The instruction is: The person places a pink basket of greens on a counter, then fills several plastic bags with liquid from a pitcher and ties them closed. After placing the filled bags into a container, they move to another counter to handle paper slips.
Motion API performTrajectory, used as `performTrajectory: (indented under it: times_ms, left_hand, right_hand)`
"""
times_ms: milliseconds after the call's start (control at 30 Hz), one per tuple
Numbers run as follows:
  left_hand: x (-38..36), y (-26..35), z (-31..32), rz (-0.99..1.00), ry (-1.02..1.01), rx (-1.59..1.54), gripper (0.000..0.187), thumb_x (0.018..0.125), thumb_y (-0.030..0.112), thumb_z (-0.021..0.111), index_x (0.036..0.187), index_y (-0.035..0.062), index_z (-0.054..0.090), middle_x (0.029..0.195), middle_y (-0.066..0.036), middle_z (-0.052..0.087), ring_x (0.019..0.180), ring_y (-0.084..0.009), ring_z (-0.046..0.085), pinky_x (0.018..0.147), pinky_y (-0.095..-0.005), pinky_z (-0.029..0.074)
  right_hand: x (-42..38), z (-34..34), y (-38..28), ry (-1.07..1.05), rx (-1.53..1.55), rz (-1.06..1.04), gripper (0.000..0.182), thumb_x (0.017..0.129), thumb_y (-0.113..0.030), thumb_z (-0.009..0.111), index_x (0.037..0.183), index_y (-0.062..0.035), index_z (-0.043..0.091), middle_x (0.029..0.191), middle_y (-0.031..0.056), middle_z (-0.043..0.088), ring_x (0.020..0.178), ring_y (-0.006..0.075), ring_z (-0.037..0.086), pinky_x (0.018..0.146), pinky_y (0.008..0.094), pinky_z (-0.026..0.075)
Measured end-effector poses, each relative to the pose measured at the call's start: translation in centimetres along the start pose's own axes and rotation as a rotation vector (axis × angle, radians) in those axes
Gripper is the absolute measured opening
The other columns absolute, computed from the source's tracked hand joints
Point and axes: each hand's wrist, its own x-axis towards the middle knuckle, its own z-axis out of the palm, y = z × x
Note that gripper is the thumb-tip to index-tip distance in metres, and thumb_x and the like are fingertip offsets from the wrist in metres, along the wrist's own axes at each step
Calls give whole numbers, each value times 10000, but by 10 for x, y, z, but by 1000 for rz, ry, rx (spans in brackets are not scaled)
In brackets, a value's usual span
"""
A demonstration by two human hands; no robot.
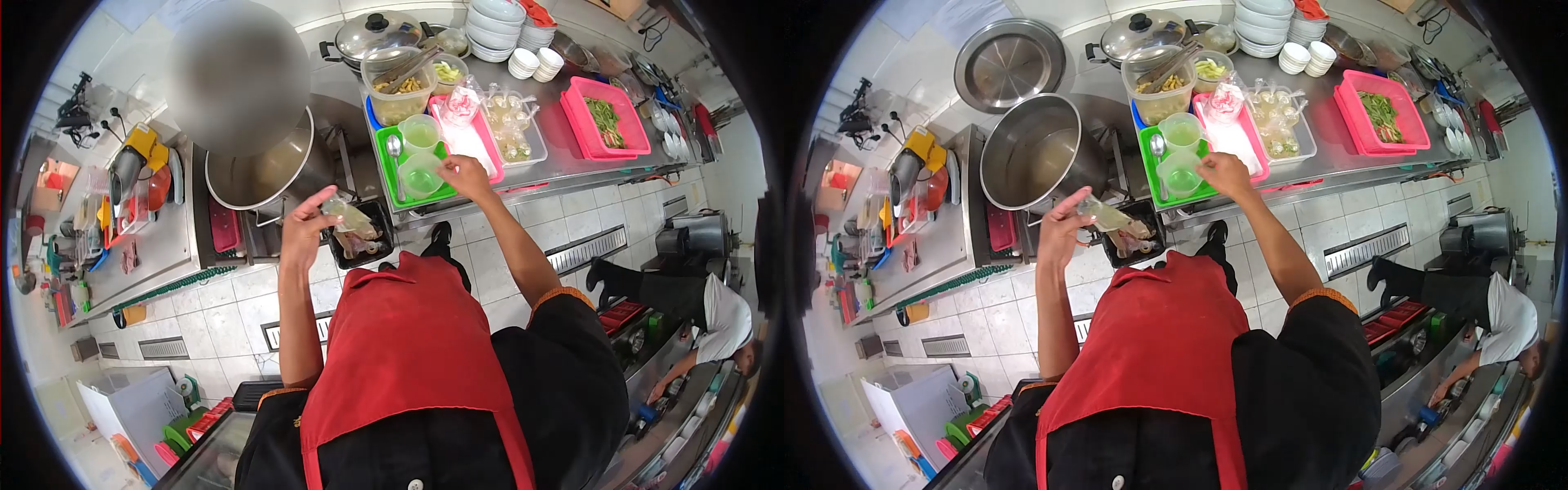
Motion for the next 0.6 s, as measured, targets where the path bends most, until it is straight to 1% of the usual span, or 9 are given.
performTrajectory:
  times_ms: [67, 133, 200, 267, 333, 400, 467, 533, 600]
  left_hand:
    - [-5, -8, 6, -34, -42, -28, 531, 691, -156, 638, 1211, -45, 625, 1170, -112, 656, 977, -151, 629, 896, -281, 495]
    - [-3, -14, 14, -23, -105, 54, 510, 707, -142, 642, 1205, -30, 633, 1221, -101, 638, 973, -157, 632, 884, -275, 500]
    - [-3, -12, 24, -41, -123, 35, 488, 717, -128, 641, 1197, -41, 631, 1260, -96, 621, 908, -150, 650, 840, -262, 510]
    - [-3, -3, 35, -69, -224, 109, 505, 711, -144, 643, 1205, -40, 628, 1278, -105, 607, 884, -139, 645, 792, -260, 522]
    - [3, -6, 40, -46, -243, 134, 489, 718, -136, 645, 1196, -33, 634, 1291, -98, 599, 796, -107, 639, 736, -244, 520]
    - [5, 1, 49, -56, -300, 188, 482, 717, -130, 652, 1191, -43, 634, 1312, -92, 584, 785, -87, 635, 726, -231, 509]
    - [5, 9, 56, -46, -306, 200, 470, 717, -115, 660, 1182, -54, 634, 1218, -104, 641, 779, -74, 637, 725, -227, 501]
    - [7, 17, 60, -95, -287, 243, 402, 724, -97, 651, 1124, -65, 663, 1016, -110, 707, 738, -77, 642, 695, -221, 496]
    - [11, 25, 66, -39, -228, 257, 337, 737, -83, 642, 1071, -67, 681, 921, -104, 709, 702, -84, 641, 667, -220, 494]
  right_hand:
    - [5, 6, 13, -12, 124, 121, 285, 826, -309, 733, 970, -62, 718, 890, 87, 700, 810, 226, 668, 690, 333, 517]
    - [0, -7, -5, -25, 107, 104, 295, 834, -305, 726, 983, -51, 713, 904, 109, 700, 839, 231, 664, 698, 334, 517]
    - [-20, -23, -45, 418, -86, -118, 300, 825, -353, 710, 972, -93, 719, 947, 122, 704, 835, 299, 676, 662, 393, 531]
    - [-44, -26, -95, 475, 22, -66, 301, 852, -323, 699, 997, -60, 704, 900, 113, 705, 822, 261, 679, 645, 370, 526]
    - [-64, -10, -128, -3, 421, 51, 284, 875, -266, 694, 1021, -23, 684, 837, 80, 691, 770, 183, 666, 626, 343, 519]
    - [-65, 12, -145, -81, 585, 94, 273, 873, -245, 699, 1004, -5, 682, 818, 64, 683, 740, 143, 646, 611, 319, 513]
    - [-61, 13, -151, -146, 749, 123, 264, 872, -223, 703, 987, 13, 680, 798, 49, 675, 710, 103, 627, 597, 295, 506]
    - [-56, 2, -159, -238, 946, 270, 236, 838, -189, 708, 932, 27, 686, 781, 48, 674, 629, 79, 599, 560, 256, 492]
    - [-52, -7, -162, -193, 912, 232, 221, 817, -168, 704, 918, 28, 687, 761, 46, 671, 601, 75, 591, 540, 247, 483]
